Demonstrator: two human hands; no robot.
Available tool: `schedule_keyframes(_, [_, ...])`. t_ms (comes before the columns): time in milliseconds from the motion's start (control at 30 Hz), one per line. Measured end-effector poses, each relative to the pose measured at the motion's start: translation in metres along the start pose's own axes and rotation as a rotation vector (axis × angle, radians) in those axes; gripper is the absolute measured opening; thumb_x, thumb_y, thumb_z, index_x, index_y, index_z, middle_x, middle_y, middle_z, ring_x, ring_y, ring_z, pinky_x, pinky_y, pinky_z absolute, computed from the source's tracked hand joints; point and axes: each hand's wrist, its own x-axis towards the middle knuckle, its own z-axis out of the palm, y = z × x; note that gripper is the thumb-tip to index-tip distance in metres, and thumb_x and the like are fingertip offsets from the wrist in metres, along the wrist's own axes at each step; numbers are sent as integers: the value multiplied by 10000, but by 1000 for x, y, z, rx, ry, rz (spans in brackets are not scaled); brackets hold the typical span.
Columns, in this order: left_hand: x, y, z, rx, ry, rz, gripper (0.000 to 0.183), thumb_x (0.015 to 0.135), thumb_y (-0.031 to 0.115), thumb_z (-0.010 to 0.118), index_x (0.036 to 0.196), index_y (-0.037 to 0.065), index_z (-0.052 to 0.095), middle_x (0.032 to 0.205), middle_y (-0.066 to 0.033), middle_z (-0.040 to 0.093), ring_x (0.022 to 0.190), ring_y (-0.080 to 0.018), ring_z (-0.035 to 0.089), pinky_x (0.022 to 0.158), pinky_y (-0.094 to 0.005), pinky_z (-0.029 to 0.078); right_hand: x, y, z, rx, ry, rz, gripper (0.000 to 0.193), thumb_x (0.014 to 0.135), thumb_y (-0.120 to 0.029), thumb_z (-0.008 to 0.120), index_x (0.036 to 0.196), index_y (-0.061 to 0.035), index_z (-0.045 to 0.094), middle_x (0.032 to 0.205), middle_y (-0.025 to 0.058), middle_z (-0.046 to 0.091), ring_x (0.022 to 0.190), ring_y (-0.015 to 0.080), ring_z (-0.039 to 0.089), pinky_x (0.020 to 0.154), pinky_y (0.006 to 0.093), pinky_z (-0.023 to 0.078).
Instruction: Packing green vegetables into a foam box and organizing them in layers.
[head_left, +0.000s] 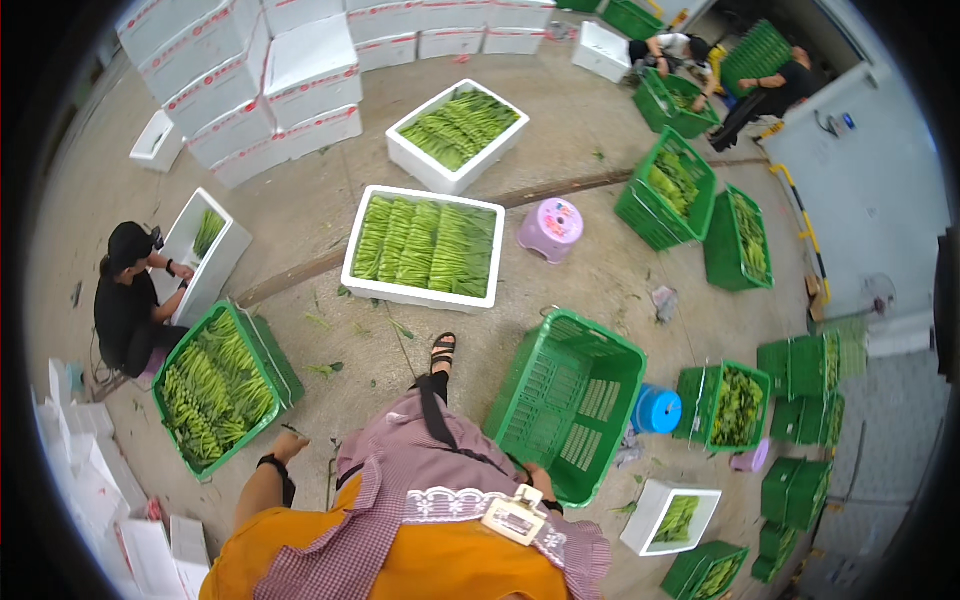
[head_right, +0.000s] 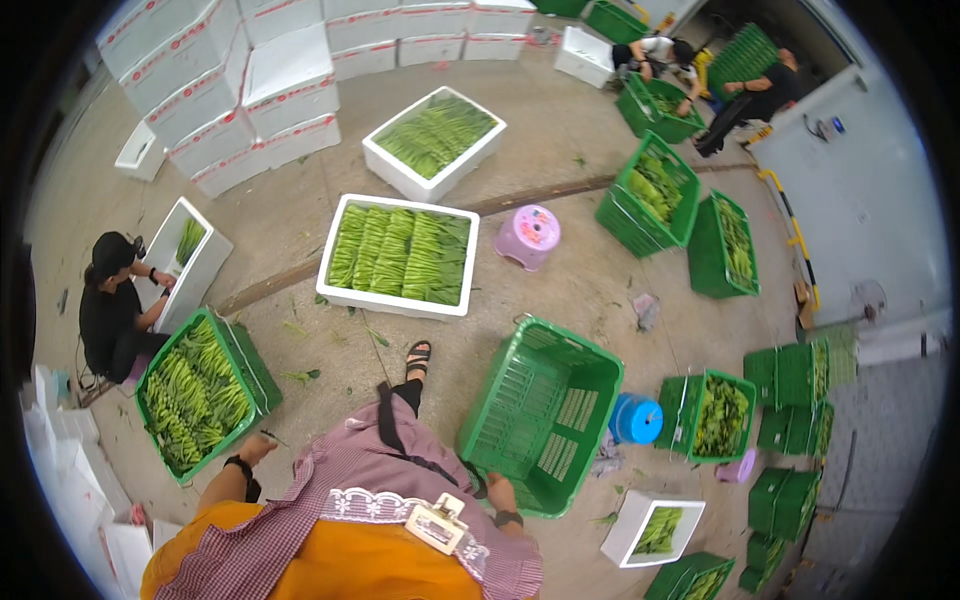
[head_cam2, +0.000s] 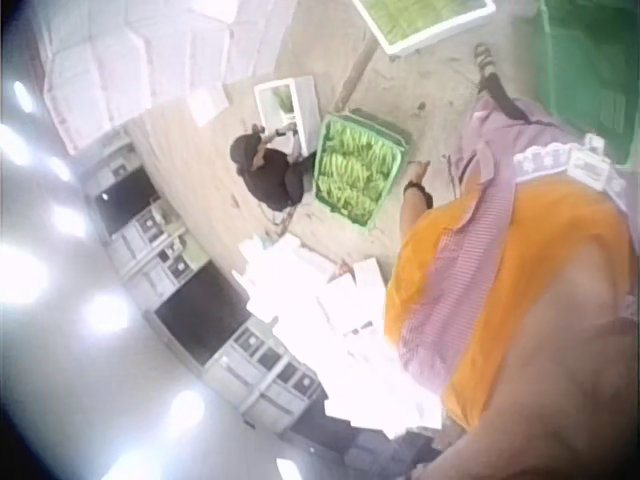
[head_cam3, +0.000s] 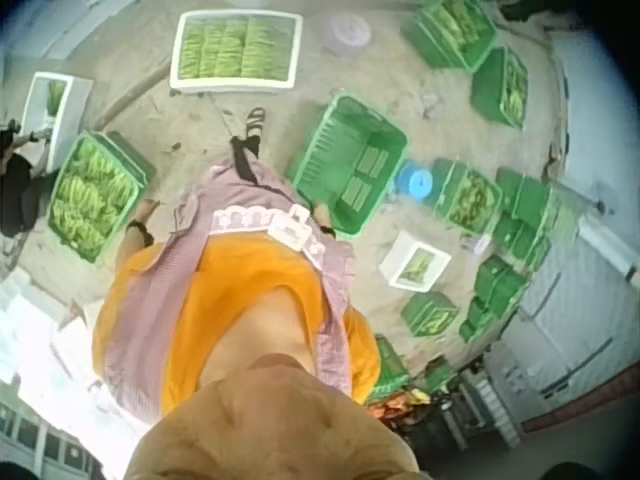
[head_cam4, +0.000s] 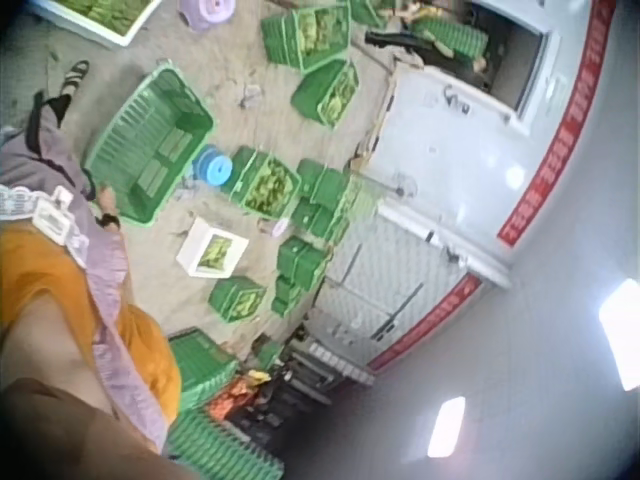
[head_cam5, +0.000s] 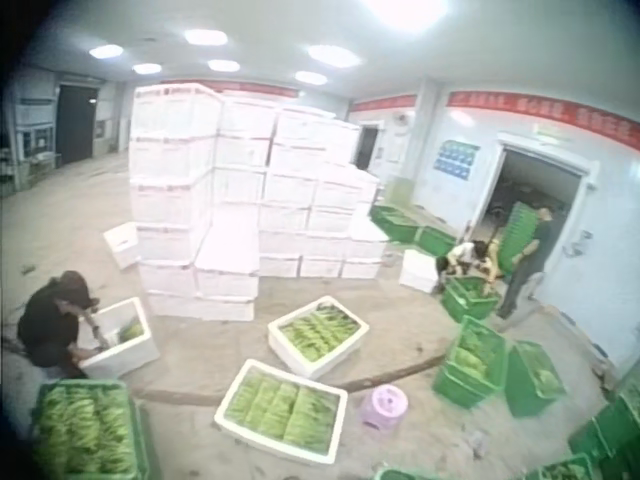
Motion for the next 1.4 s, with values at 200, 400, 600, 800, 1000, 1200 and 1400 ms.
schedule_keyframes(200, [80, 199, -56, -184, 264, 438, 529, 820, 365, 604, 1143, -52, 554, 1100, -244, 603, 1037, -359, 581, 884, -398, 454, 91, -80, -67, 113, -127, -237, 408, 796, -353, 582, 1078, -59, 609, 935, 269, 617, 880, 415, 608, 742, 441, 479])
schedule_keyframes(400, [65, 401, -86, -506, 159, 649, 499, 863, 248, 605, 1268, -12, 473, 1207, -203, 563, 1087, -283, 565, 918, -354, 444, 181, -226, -194, 292, -84, -42, 294, 870, -198, 484, 1064, -10, 601, 988, 275, 600, 911, 420, 578, 778, 396, 468])
schedule_keyframes(600, [63, 442, -60, -164, -48, 567, 592, 839, 454, 570, 1192, -19, 529, 1138, -242, 580, 1043, -358, 568, 888, -384, 447, 304, -182, -226, -318, -340, -287, 442, 929, -329, 408, 1214, -13, 525, 1180, 141, 592, 1050, 265, 570, 842, 363, 450])
schedule_keyframes(800, [82, 461, -18, -410, -189, 430, 575, 847, 457, 552, 1206, 9, 542, 1164, -240, 571, 1066, -372, 555, 910, -399, 430, 316, -407, -362, 327, -644, 401, 418, 942, -301, 376, 1188, -16, 557, 1196, 120, 587, 1036, 277, 577, 855, 353, 449])
schedule_keyframes(1000, [59, 565, 33, -439, 187, 512, 477, 787, 351, 609, 1111, 1, 590, 1031, -202, 635, 958, -319, 607, 831, -393, 461, 485, -406, -451, 345, -935, 560, 458, 950, -259, 439, 1297, 39, 431, 1318, 117, 481, 1196, 203, 443, 1031, 297, 321])
schedule_keyframes(1200, [-7, 677, 48, -571, -26, -89, 363, 870, 308, 533, 1040, -4, 609, 972, -193, 642, 879, -242, 629, 752, -372, 486, 595, -385, -489, -40, -1176, 420, 431, 948, -260, 416, 1258, 33, 476, 1269, 116, 520, 1140, 212, 485, 990, 302, 357])
schedule_keyframes(1400, [-76, 742, 79, -1831, -356, -343, 425, 950, 326, 429, 1156, -23, 558, 1092, -131, 624, 935, -199, 619, 800, -325, 499, 670, -380, -461, -411, -1415, 238, 416, 946, -260, 394, 1219, 26, 520, 1221, 115, 558, 1084, 222, 526, 949, 307, 392])
